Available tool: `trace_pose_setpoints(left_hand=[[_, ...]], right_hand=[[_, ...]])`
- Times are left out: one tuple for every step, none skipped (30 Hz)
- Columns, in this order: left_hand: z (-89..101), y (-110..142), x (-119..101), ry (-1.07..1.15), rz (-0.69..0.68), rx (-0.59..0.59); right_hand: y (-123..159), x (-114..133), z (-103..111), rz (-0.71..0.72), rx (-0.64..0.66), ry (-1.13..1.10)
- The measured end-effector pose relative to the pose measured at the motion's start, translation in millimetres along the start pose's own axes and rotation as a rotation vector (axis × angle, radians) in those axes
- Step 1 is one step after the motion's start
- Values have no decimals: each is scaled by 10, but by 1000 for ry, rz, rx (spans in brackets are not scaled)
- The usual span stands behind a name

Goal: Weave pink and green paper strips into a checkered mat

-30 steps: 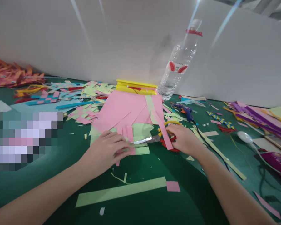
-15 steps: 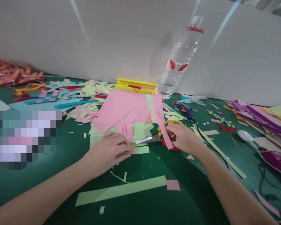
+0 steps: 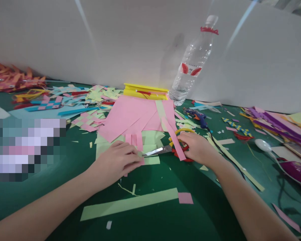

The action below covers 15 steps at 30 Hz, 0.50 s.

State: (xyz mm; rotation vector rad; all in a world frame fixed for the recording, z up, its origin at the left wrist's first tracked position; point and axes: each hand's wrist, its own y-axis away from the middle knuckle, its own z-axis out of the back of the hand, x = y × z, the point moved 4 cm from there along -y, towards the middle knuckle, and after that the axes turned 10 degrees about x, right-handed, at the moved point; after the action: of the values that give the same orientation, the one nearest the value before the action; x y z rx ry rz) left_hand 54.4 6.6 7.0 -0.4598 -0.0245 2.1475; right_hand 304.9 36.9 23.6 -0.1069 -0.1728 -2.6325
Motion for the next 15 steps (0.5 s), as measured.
trace_pose_setpoints(left_hand=[[0,-1,1,-2,0,-1],[1,-2,2,-4,0,-2],[0,-4,4,-4,-1,0],[0,-6,5,-4,-2,4],[0,-8,6,-3,-3,5],[3,-9,7,-2,-4,1],[3,-10,7,-2,-5,1],[3,-10,8,-2,-2,-1],[2,-9,8,-3,-1,-1],[0,-8,7,-4,0,-1],[-2,-6,6,-5,-2,1],[-4,-5,5,-6,-4,1],[-5,-3,3,-9,-8,1],[-4,-1,2,-13,-11,0],[-5,0,1,-17,-12,4]], right_hand=[[1,-1,0,4,0,-2],[3,-2,0,11,-2,-7],[4,-4,0,18,-6,-13],[6,-7,-1,23,-8,-19],[8,-12,-2,25,-8,-24],[10,-17,-4,21,-4,-27],[13,-23,-8,14,8,-26],[15,-28,-10,7,21,-25],[18,-31,-9,1,33,-23],[21,-35,-6,-4,41,-22],[25,-39,2,-9,44,-24],[30,-44,14,-13,39,-29],[36,-51,31,-19,25,-39],[43,-60,51,-28,5,-50],[50,-70,71,-41,-17,-60]])
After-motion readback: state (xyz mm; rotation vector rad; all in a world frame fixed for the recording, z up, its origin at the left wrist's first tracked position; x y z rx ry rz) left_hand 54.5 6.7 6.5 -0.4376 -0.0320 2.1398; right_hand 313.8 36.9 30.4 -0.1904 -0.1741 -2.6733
